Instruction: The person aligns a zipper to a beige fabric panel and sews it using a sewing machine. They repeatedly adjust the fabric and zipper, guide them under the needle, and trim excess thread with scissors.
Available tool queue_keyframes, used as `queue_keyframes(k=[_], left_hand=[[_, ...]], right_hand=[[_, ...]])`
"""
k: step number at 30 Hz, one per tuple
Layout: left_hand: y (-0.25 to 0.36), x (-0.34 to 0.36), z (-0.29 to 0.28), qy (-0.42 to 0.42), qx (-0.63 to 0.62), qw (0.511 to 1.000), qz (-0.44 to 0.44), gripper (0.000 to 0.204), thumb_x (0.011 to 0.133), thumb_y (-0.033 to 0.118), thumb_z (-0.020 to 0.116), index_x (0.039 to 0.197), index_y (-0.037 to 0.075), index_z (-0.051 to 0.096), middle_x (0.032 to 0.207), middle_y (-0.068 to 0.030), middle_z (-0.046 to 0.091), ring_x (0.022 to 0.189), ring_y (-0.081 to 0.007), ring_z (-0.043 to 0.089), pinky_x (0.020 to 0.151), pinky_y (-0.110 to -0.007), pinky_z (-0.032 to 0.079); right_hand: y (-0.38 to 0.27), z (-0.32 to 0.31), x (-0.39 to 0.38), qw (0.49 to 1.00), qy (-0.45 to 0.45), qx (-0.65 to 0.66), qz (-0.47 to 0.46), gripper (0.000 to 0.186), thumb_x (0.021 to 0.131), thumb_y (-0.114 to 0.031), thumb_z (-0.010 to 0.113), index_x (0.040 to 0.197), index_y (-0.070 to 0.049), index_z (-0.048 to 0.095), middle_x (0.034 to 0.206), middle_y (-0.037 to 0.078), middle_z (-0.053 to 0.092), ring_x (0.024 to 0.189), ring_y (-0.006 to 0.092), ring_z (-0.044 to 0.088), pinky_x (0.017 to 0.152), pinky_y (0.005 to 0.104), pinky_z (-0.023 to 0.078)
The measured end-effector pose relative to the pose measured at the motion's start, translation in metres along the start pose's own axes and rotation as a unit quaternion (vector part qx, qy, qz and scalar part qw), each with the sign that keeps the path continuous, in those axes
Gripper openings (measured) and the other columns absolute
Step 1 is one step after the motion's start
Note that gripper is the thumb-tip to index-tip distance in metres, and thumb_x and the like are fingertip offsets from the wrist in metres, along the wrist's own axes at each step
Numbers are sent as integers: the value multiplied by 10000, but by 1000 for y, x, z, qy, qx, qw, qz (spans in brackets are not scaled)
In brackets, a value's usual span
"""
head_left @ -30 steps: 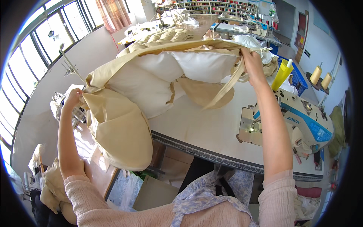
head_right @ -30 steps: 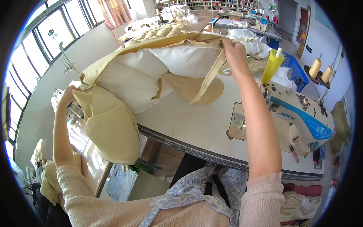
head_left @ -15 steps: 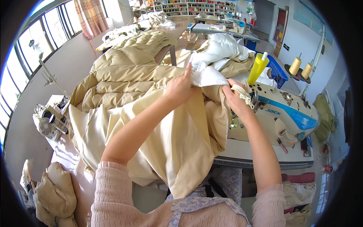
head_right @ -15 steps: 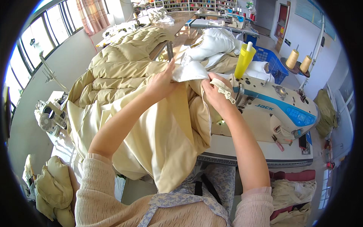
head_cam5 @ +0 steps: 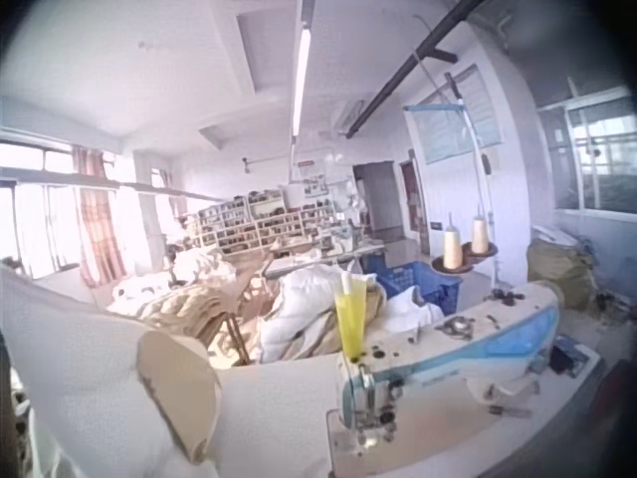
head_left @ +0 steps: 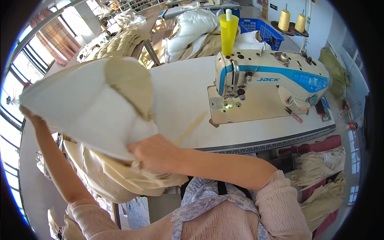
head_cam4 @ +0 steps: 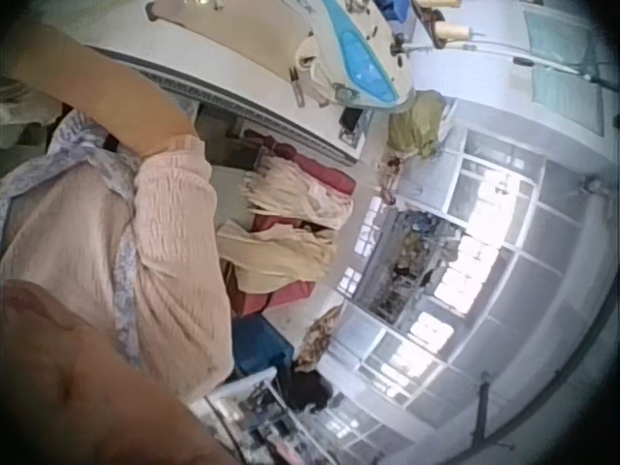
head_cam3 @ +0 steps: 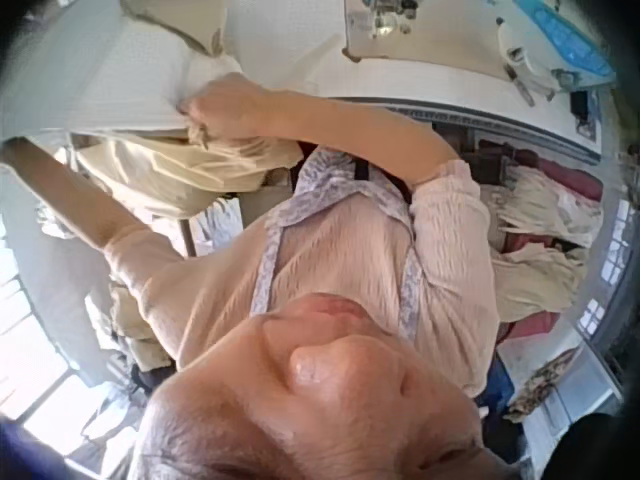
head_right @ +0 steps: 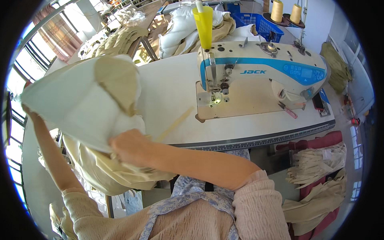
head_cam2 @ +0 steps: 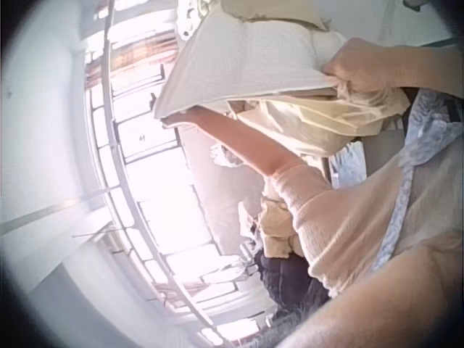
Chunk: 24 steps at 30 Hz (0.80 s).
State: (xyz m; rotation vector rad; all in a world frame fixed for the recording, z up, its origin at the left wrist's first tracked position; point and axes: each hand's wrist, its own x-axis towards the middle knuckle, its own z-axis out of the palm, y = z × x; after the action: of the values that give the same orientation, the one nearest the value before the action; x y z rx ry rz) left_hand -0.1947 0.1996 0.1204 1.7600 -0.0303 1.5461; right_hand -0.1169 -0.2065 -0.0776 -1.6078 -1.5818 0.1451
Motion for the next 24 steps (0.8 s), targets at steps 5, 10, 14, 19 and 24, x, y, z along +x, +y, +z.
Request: queue_keyframes(k=[5, 10, 14, 19, 24], left_hand=[[76, 38, 121, -5, 204, 951, 233, 283, 955, 182, 504, 1192, 96, 632, 1072, -136, 694, 946, -290, 700, 810, -433, 552], [27, -184, 344, -307, 478, 774, 281, 224, 903, 184, 557, 1106, 208, 650, 883, -70, 734, 791, -279, 725, 655, -470, 565], [-48, -349, 373, -528, 287, 799, 15, 204, 838, 231, 645, 1035, 205, 691, 1054, -11, 703, 966, -262, 692, 820, -437, 540], [-75, -368, 372, -568, 256, 778, -81, 214, 874, 302, 659, 1023, 164, 725, 1076, -42, 696, 1065, -267, 647, 898, -423, 507], [-61, -356, 377, -594, 264, 741, -169, 312, 930, 398, 627, 1035, 119, 721, 984, -71, 725, 981, -293, 672, 856, -431, 514]], right_hand=[[-33, -14, -47, 928, -89, 361, 26, 330, 971, -323, 653, 998, 6, 658, 816, 179, 684, 778, 322, 689, 705, 412, 525], [15, 4, -192, 843, 38, 427, 325, 436, 982, -284, 676, 1330, -31, 608, 1166, 78, 722, 1106, 149, 638, 960, 291, 501], [47, 31, -278, 851, -9, 257, 458, 368, 941, -341, 717, 1110, -13, 709, 980, 87, 702, 883, 152, 619, 772, 324, 494], [90, 36, -297, 871, 183, 193, 413, 375, 953, -406, 691, 932, -33, 726, 728, 71, 602, 655, 169, 543, 637, 336, 444], [94, 48, -279, 794, 209, 379, 427, 274, 973, -252, 704, 972, 22, 709, 806, 16, 674, 730, 81, 571, 659, 285, 473]])
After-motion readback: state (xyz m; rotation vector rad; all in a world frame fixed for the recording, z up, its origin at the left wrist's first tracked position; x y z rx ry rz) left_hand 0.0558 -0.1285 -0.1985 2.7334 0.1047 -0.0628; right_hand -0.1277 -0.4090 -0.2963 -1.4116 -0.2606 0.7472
